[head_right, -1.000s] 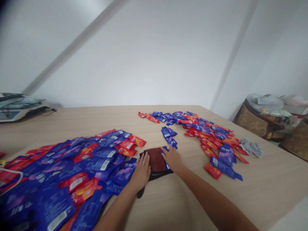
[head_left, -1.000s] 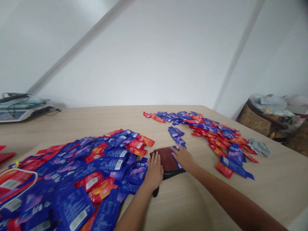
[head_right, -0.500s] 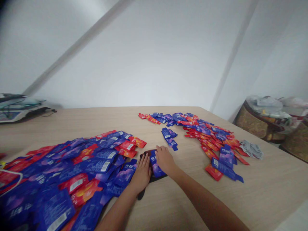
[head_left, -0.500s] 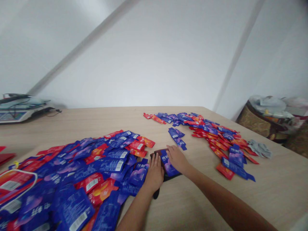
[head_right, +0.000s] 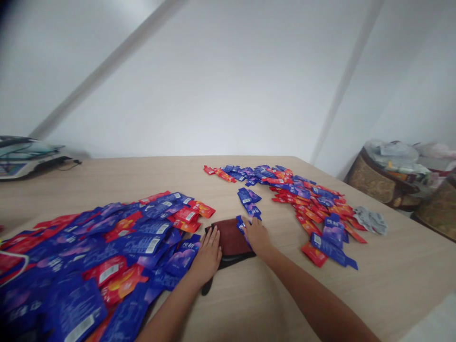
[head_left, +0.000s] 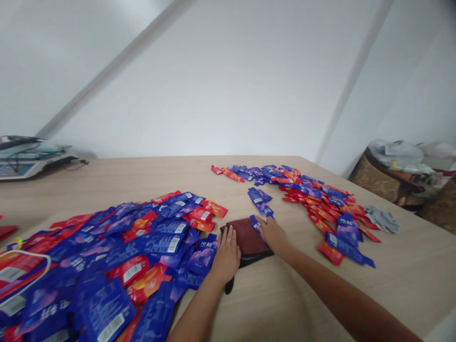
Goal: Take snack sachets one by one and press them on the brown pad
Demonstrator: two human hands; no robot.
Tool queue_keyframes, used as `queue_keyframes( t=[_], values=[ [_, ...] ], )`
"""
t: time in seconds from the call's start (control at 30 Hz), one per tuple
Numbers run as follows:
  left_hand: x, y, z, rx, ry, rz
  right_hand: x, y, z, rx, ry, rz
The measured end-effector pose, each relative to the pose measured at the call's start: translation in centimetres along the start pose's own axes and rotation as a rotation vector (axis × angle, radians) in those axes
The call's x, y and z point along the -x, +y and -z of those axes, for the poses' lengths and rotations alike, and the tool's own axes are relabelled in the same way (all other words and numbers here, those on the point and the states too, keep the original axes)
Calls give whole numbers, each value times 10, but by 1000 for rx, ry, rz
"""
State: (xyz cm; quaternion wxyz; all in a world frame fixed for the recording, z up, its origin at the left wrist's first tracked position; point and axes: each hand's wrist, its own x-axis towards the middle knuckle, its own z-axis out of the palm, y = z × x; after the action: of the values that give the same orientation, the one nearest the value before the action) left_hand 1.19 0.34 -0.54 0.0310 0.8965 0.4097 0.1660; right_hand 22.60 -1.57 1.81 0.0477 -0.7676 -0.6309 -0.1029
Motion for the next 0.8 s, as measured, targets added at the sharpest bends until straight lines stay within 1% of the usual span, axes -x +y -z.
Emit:
queue_keyframes(
  t=[0.07, 0.1, 0.13, 0.2, 0.27, 0.3, 0.37, 0.43, 0.5, 0.57, 0.67, 0.73, 0.8],
  values=[
    [0, 1, 2, 0, -1, 5, 2, 17, 0, -27, -63, -68],
    [0, 1, 3, 1, -4, 7, 4, 23, 2, -61, -73, -92],
    [0, 2, 4, 2, -9, 8, 5, 27, 5, -104, -66, -106],
    [0, 3, 6, 5, -17, 11, 8, 26, 17, -194, 1, -96],
    [0, 4, 8, 8, -24, 13, 10, 10, 32, -260, 106, -27],
    [0, 4, 9, 9, -24, 11, 10, 0, 39, -290, 154, 40],
    [-1, 3, 8, 10, -19, 8, 11, -23, 49, -376, 193, 180],
    [0, 3, 7, 9, -10, 5, 12, -37, 51, -423, 206, 275],
    [0, 2, 4, 5, -1, 5, 16, -39, 42, -395, 215, 325],
    [1, 1, 2, -1, 4, 3, 22, -30, 27, -325, 208, 381],
    [1, 1, 1, -12, 12, 1, 31, -14, -1, -255, 163, 484],
    [0, 1, 0, -18, 11, 4, 32, -10, -15, -239, 139, 515],
    [0, 1, 1, -21, 2, 11, 25, -15, -22, -233, 122, 504]
  ],
)
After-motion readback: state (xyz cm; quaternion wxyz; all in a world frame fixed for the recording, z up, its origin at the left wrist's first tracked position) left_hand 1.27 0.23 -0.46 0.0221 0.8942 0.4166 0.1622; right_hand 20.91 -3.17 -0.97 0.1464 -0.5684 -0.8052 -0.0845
